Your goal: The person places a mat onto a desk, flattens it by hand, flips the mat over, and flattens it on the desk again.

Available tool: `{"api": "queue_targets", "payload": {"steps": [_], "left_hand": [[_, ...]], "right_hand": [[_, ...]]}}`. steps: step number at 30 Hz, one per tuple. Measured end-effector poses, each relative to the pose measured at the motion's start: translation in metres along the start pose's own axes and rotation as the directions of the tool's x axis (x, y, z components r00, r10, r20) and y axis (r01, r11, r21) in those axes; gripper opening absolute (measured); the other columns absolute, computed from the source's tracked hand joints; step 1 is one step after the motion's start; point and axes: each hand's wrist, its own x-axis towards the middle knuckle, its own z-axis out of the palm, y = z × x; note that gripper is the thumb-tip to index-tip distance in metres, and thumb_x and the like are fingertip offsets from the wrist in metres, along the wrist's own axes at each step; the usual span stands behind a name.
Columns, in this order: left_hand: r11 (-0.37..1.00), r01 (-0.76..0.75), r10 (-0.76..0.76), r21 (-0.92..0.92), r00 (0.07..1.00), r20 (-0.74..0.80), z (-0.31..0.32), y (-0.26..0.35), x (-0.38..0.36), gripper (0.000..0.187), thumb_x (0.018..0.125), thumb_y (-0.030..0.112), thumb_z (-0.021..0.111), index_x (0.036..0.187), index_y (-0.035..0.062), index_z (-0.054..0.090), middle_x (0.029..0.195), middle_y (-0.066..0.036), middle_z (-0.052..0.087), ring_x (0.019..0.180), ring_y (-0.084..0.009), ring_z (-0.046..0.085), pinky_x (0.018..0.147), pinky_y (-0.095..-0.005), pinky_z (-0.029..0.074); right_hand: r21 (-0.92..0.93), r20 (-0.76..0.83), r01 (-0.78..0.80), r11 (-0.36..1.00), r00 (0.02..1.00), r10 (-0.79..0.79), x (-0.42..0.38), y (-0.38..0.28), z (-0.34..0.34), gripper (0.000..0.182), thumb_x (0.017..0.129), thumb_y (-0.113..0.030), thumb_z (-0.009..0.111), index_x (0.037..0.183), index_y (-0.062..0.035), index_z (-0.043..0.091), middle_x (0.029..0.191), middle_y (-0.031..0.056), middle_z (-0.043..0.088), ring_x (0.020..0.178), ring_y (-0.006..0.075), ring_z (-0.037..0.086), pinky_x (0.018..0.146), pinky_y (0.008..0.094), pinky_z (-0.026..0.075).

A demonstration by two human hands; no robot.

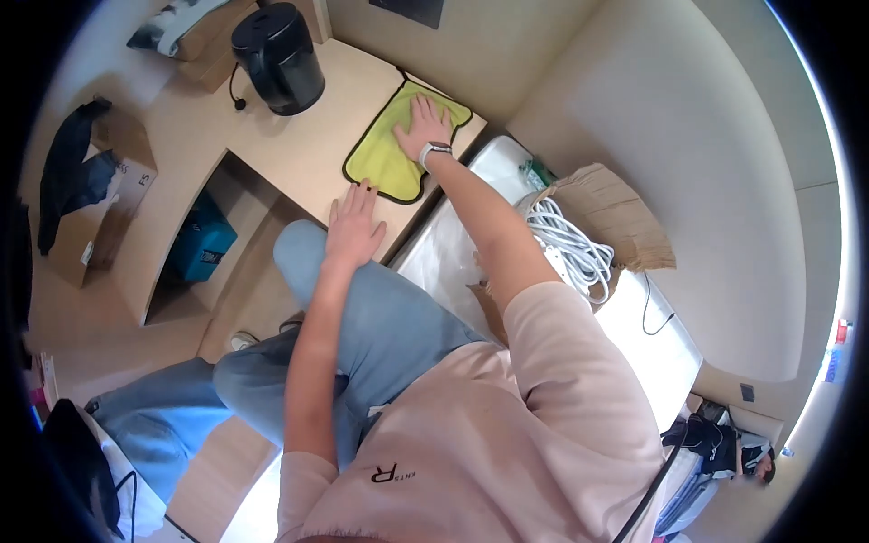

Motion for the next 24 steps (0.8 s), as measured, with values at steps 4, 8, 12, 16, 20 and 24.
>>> {"api": "queue_targets", "payload": {"steps": [4, 8, 12, 16, 20, 24], "left_hand": [[1.0, -0.028, 0.028, 0.007, 0.999, -0.017, 0.001, 0.0, 0.002, 0.077, 0.097, 0.032, 0.065, 0.162, 0.0044, 0.037, 0.174, -0.012, 0.027, 0.162, -0.0281, 0.023, 0.129, -0.0604, 0.018], [0.999, -0.041, 0.04, -0.027, 0.999, -0.035, 0.0, 0.003, 0.008, 0.079, 0.097, 0.032, 0.065, 0.162, 0.0002, 0.035, 0.174, -0.014, 0.027, 0.162, -0.0293, 0.023, 0.128, -0.0634, 0.016], [1.0, -0.013, 0.013, 0.009, 1.0, 0.022, 0.006, 0.004, 0.014, 0.081, 0.099, 0.037, 0.06, 0.164, -0.0011, 0.031, 0.176, -0.015, 0.021, 0.164, -0.0297, 0.015, 0.128, -0.0654, 0.013], [0.998, -0.018, 0.015, 0.055, 0.999, 0.045, 0.018, 0.004, 0.017, 0.085, 0.103, 0.047, 0.052, 0.166, -0.0024, 0.025, 0.178, -0.016, 0.012, 0.165, -0.031, 0.004, 0.126, -0.0693, 0.008], [0.998, -0.018, 0.012, 0.06, 0.996, 0.093, 0.012, 0.003, 0.02, 0.087, 0.104, 0.052, 0.05, 0.166, -0.0028, 0.024, 0.178, -0.017, 0.012, 0.165, -0.0325, 0.003, 0.126, -0.0707, 0.007], [1.0, -0.031, 0.031, 0.004, 0.994, 0.101, 0.005, 0.004, 0.021, 0.089, 0.103, 0.049, 0.054, 0.164, -0.0073, 0.023, 0.176, -0.022, 0.012, 0.165, -0.0358, 0.005, 0.124, -0.0727, 0.008]], "right_hand": [[-0.012, -0.089, -0.008, 1.0, 0.996, 0.007, 0.023, -0.003, 0.016, 0.086, 0.095, -0.052, 0.05, 0.162, -0.0009, 0.034, 0.171, 0.0145, 0.033, 0.161, 0.0278, 0.025, 0.131, 0.0571, 0.014], [-0.015, -0.109, -0.031, 0.999, 0.994, 0.029, 0.047, -0.013, 0.023, 0.083, 0.095, -0.049, 0.05, 0.161, -0.0019, 0.037, 0.17, 0.0146, 0.034, 0.161, 0.0276, 0.025, 0.129, 0.0593, 0.016], [-0.019, -0.102, -0.045, 0.999, 0.994, 0.042, 0.074, -0.025, 0.037, 0.082, 0.095, -0.05, 0.049, 0.161, -0.0023, 0.037, 0.171, 0.0145, 0.032, 0.161, 0.0278, 0.025, 0.129, 0.0614, 0.016], [-0.03, -0.107, -0.012, 0.999, 0.994, 0.009, 0.104, -0.036, 0.051, 0.084, 0.095, -0.051, 0.047, 0.161, -0.0011, 0.036, 0.17, 0.0161, 0.033, 0.16, 0.0314, 0.025, 0.128, 0.0625, 0.017], [-0.056, -0.125, -0.015, 0.998, 0.992, 0.008, 0.139, -0.063, 0.061, 0.084, 0.095, -0.053, 0.048, 0.16, -0.0013, 0.037, 0.167, 0.0167, 0.036, 0.156, 0.0338, 0.03, 0.126, 0.0643, 0.019], [-0.059, -0.12, -0.044, 0.997, 0.992, 0.037, 0.17, -0.089, 0.067, 0.082, 0.094, -0.052, 0.049, 0.159, -0.0034, 0.04, 0.164, 0.0166, 0.04, 0.154, 0.0332, 0.033, 0.125, 0.0659, 0.02]]}}
